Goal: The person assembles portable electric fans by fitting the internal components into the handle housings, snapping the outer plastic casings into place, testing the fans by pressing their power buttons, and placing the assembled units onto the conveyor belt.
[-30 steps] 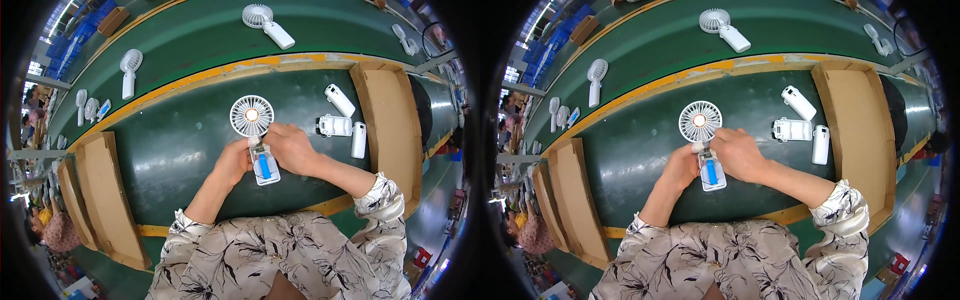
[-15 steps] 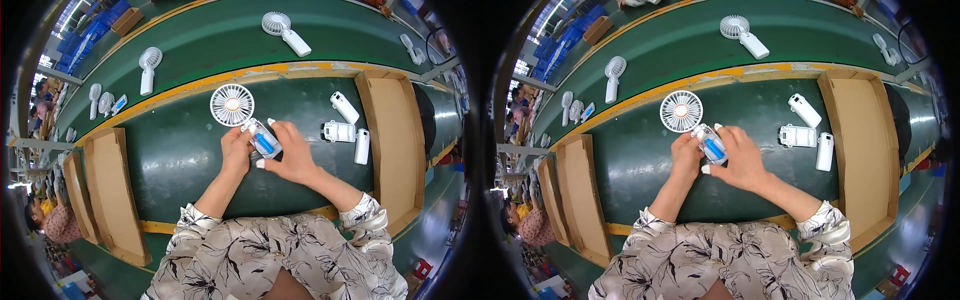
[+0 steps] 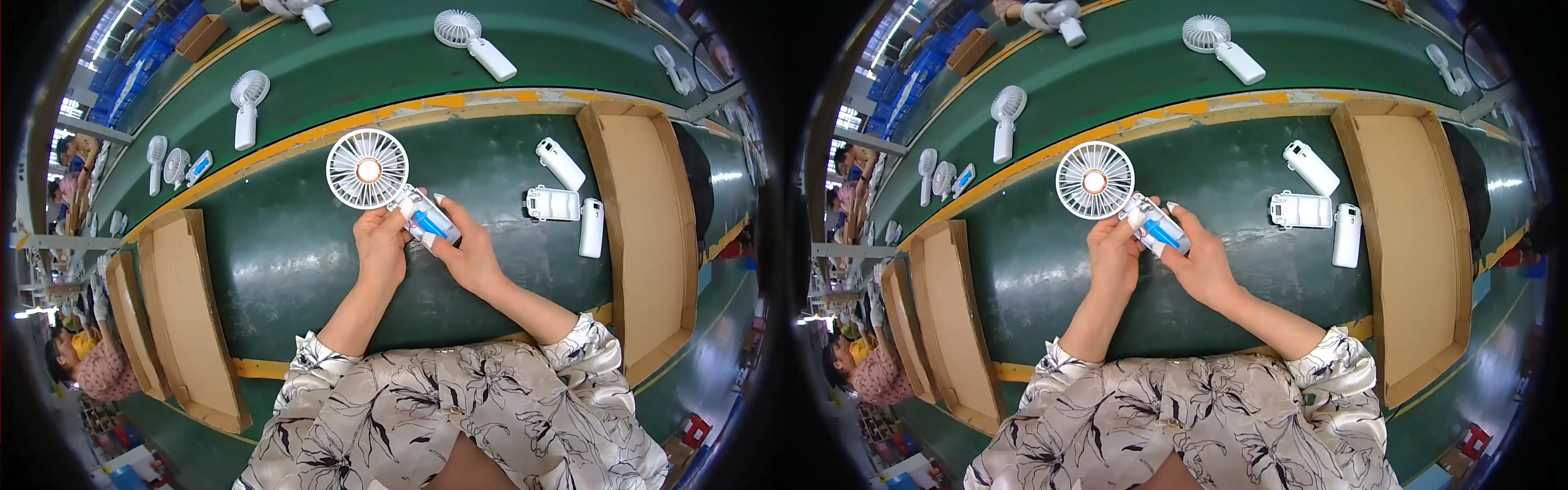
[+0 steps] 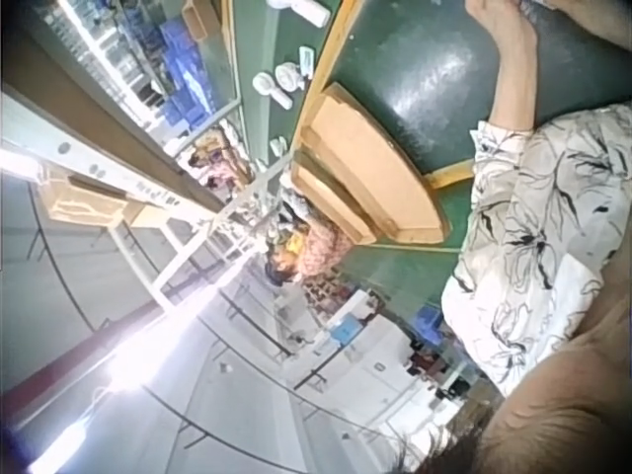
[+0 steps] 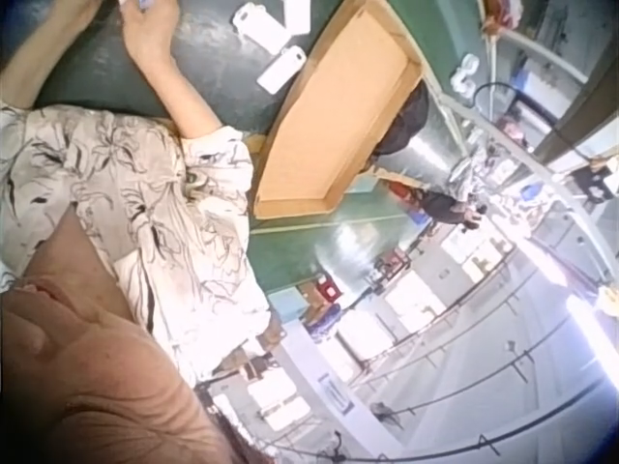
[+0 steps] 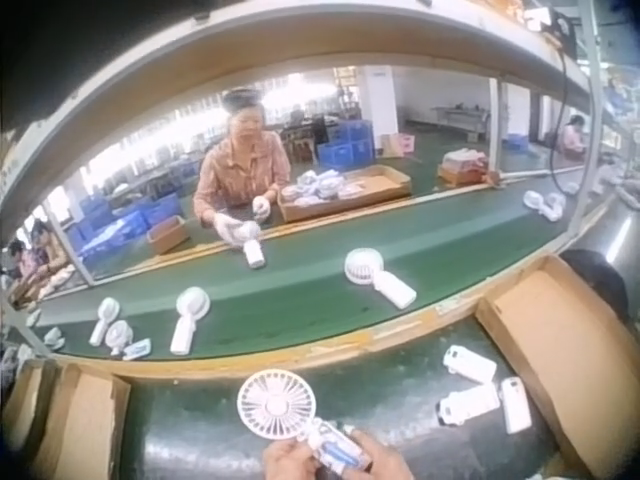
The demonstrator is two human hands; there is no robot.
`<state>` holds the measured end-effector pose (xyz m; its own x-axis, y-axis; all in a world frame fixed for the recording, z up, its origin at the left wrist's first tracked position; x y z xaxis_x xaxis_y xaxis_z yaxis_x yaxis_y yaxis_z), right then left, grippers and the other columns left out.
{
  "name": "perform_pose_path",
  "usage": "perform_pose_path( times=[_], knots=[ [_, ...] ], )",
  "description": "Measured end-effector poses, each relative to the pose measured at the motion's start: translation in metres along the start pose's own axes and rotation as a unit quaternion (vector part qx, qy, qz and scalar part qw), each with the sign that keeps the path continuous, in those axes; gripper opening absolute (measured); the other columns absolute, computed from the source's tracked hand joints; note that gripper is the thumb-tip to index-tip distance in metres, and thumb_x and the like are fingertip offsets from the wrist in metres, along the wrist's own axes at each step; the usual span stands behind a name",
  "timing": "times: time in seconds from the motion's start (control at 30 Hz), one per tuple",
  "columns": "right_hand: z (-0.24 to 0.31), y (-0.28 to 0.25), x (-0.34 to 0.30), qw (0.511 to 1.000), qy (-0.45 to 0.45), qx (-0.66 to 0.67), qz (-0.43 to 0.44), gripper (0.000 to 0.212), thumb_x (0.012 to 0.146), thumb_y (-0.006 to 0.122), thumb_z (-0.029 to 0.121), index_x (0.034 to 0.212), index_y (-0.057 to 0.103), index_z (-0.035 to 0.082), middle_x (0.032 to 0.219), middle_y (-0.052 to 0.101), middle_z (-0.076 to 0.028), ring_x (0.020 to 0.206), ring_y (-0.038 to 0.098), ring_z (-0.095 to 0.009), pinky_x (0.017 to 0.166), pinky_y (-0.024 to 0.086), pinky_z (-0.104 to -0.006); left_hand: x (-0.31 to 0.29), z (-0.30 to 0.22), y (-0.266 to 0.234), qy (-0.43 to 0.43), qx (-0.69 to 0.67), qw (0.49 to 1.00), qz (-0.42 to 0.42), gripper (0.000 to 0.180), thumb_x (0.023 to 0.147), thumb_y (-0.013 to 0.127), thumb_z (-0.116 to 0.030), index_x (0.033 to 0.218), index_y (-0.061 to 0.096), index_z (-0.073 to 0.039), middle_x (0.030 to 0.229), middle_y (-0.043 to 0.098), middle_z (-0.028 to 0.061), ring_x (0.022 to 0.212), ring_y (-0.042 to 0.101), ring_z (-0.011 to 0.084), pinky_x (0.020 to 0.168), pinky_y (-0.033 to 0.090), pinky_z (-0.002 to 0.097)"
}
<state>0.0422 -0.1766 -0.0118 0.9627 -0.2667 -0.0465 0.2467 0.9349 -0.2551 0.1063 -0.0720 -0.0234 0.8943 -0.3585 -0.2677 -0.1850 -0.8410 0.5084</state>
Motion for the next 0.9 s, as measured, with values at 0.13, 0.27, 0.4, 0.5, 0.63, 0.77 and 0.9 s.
perform_pose_path(
  times=[0.13, 0.27, 0.4, 0.5, 0.63, 0.77, 0.9],
  knots=[
    [0.020, -0.004, -0.002, 0.986, -0.084, -0.143, -0.034, 0.053, 0.070, 0.059, 0.008, 0.118, 0.039, -0.002, 0.098, 0.054, -0.016, 0.078, 0.058, -0.032, 0.059, 0.047, -0.0363, -0.003, -0.002, 0.000, 0.007, -0.019, 1.000, -0.003, 0.024, 0.081, 0.050, -0.002, 0.104, 0.053, 0.004, 0.102, 0.059, 0.0182, 0.089, 0.060, 0.0234, 0.076, 0.050, 0.0342],
    [0.044, 0.003, -0.004, 0.959, -0.116, -0.259, -0.016, 0.056, 0.068, 0.057, 0.005, 0.120, 0.036, -0.001, 0.096, 0.055, -0.020, 0.076, 0.057, -0.036, 0.061, 0.047, -0.0408, -0.006, 0.004, -0.008, 0.013, -0.012, 1.000, -0.021, 0.020, 0.080, 0.050, 0.002, 0.099, 0.055, 0.005, 0.095, 0.061, 0.0137, 0.078, 0.060, 0.0171, 0.066, 0.050, 0.0283],
    [0.040, 0.004, 0.005, 0.956, -0.067, -0.286, 0.008, 0.060, 0.066, 0.057, 0.007, 0.121, 0.035, -0.001, 0.095, 0.056, -0.020, 0.074, 0.058, -0.036, 0.061, 0.047, -0.0417, -0.003, 0.010, -0.007, 0.003, 0.000, 1.000, -0.018, 0.017, 0.080, 0.049, 0.004, 0.096, 0.057, 0.005, 0.087, 0.062, 0.0082, 0.070, 0.059, 0.0115, 0.058, 0.047, 0.0237],
    [0.041, -0.002, 0.002, 0.954, -0.056, -0.295, 0.004, 0.062, 0.066, 0.056, 0.010, 0.122, 0.033, -0.003, 0.091, 0.055, -0.021, 0.072, 0.058, -0.036, 0.059, 0.047, -0.0429, -0.005, 0.013, -0.003, -0.015, 0.030, 0.999, -0.018, 0.018, 0.080, 0.051, 0.003, 0.096, 0.057, 0.005, 0.087, 0.061, 0.0077, 0.071, 0.059, 0.0121, 0.060, 0.048, 0.0237],
    [0.028, -0.007, 0.003, 0.960, -0.072, -0.269, 0.011, 0.058, 0.069, 0.055, 0.013, 0.119, 0.034, -0.006, 0.087, 0.055, -0.023, 0.073, 0.058, -0.036, 0.060, 0.048, -0.0433, 0.006, 0.029, -0.008, -0.068, 0.052, 0.995, -0.048, 0.019, 0.080, 0.053, -0.001, 0.098, 0.056, 0.005, 0.091, 0.061, 0.0099, 0.078, 0.060, 0.0166, 0.066, 0.051, 0.0272],
    [0.045, -0.044, 0.003, 0.954, -0.076, -0.289, -0.035, 0.047, 0.073, 0.058, 0.018, 0.115, 0.044, 0.001, 0.098, 0.055, -0.021, 0.088, 0.056, -0.035, 0.072, 0.047, -0.0415, 0.000, 0.035, -0.018, -0.127, 0.034, 0.991, -0.030, 0.020, 0.078, 0.051, 0.001, 0.097, 0.056, 0.004, 0.089, 0.061, 0.0112, 0.077, 0.061, 0.0182, 0.064, 0.052, 0.0284],
    [0.055, -0.143, 0.007, 0.868, -0.065, -0.457, -0.184, 0.037, 0.068, 0.058, 0.006, 0.105, 0.052, 0.002, 0.094, 0.054, -0.018, 0.091, 0.052, -0.033, 0.077, 0.043, -0.0413, -0.014, 0.052, -0.022, -0.155, -0.002, 0.987, -0.030, 0.018, 0.075, 0.054, 0.000, 0.093, 0.057, 0.003, 0.086, 0.060, 0.0095, 0.075, 0.061, 0.0176, 0.064, 0.051, 0.0302]
  ],
)
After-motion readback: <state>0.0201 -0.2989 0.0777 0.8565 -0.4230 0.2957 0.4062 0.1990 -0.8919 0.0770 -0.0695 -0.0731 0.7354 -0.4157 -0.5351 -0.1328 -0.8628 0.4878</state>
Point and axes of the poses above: each hand's wrist, its own x-axis towards the middle knuckle, its own y-axis out of the palm, z = x × y, the point moved 10 cm from there along x, towards the middle knuckle
